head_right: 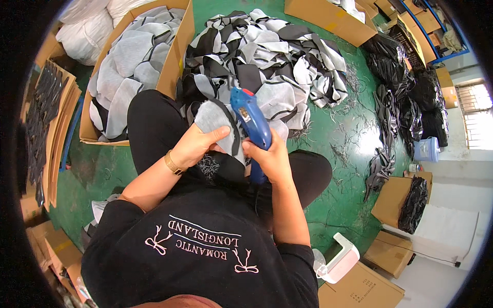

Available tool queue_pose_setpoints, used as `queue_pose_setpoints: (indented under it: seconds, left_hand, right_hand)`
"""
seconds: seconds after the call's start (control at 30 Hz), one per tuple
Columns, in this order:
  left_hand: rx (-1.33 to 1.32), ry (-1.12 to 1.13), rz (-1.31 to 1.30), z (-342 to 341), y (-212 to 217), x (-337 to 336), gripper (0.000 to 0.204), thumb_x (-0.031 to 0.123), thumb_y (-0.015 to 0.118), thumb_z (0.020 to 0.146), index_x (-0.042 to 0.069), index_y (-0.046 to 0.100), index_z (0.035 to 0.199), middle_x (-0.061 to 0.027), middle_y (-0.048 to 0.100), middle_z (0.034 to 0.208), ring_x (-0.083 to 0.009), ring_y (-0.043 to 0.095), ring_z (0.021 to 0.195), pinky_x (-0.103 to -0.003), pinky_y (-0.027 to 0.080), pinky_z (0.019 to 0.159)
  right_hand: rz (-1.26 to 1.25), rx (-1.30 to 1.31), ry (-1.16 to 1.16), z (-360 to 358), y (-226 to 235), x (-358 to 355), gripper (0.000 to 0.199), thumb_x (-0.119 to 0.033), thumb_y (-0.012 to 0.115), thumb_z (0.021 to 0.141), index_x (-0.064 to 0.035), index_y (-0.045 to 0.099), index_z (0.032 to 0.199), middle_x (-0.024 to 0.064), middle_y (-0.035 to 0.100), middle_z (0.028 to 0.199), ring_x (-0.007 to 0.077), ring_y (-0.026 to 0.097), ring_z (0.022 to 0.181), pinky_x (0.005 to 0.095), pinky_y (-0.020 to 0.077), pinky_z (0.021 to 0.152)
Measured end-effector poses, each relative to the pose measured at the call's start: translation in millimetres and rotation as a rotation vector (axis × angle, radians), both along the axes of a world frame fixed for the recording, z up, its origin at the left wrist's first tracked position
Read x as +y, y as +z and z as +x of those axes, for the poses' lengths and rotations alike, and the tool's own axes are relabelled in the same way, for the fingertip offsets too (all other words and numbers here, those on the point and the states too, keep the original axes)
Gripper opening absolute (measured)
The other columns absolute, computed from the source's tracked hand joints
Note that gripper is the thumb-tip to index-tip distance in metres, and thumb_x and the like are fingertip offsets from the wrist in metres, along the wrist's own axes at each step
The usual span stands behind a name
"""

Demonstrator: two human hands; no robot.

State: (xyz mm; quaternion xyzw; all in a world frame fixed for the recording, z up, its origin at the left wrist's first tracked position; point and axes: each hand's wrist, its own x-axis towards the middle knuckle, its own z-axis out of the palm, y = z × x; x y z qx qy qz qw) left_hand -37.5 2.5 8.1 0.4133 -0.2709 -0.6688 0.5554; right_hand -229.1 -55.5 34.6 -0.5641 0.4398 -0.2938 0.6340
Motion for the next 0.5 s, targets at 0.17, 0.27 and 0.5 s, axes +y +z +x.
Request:
queue_pose_setpoints:
  seconds: [0.17,0.27,0.5]
  left_hand:
    - [0.111,0.194,0.013,6,-3,-7,0.032,0.016,0.065,0.089,0.006,0.054,0.118,-0.0043,0.062,0.106,-0.0157,0.063,0.092,-0.033,0.057,0.072]
    - [0.16,0.265,0.004,10,4,-12,0.03,0.009,0.065,0.088,0.005,0.055,0.116,-0.0056,0.062,0.106,-0.0169,0.063,0.094,-0.033,0.057,0.075]
    - [0.163,0.369,-0.028,11,7,-19,0.033,-0.002,0.066,0.083,0.002,0.054,0.114,-0.0079,0.062,0.103,-0.0179,0.064,0.092,-0.033,0.057,0.077]
  right_hand:
    - [0.047,0.006,-0.086,-24,10,5,0.036,-0.006,0.069,0.074,0.0043,0.056,0.105,0.0062,0.059,0.08,0.015,0.06,0.065,0.0272,0.0494,0.063]
    - [0.093,0.015,-0.049,-37,17,18,0.037,-0.006,0.07,0.073,0.0046,0.055,0.105,0.007,0.059,0.079,0.0161,0.06,0.063,0.0277,0.0495,0.061]
    - [0.131,0.179,0.06,-43,19,40,0.035,-0.004,0.071,0.072,0.0039,0.056,0.104,0.0047,0.059,0.077,0.0113,0.057,0.059,0.0255,0.048,0.054]
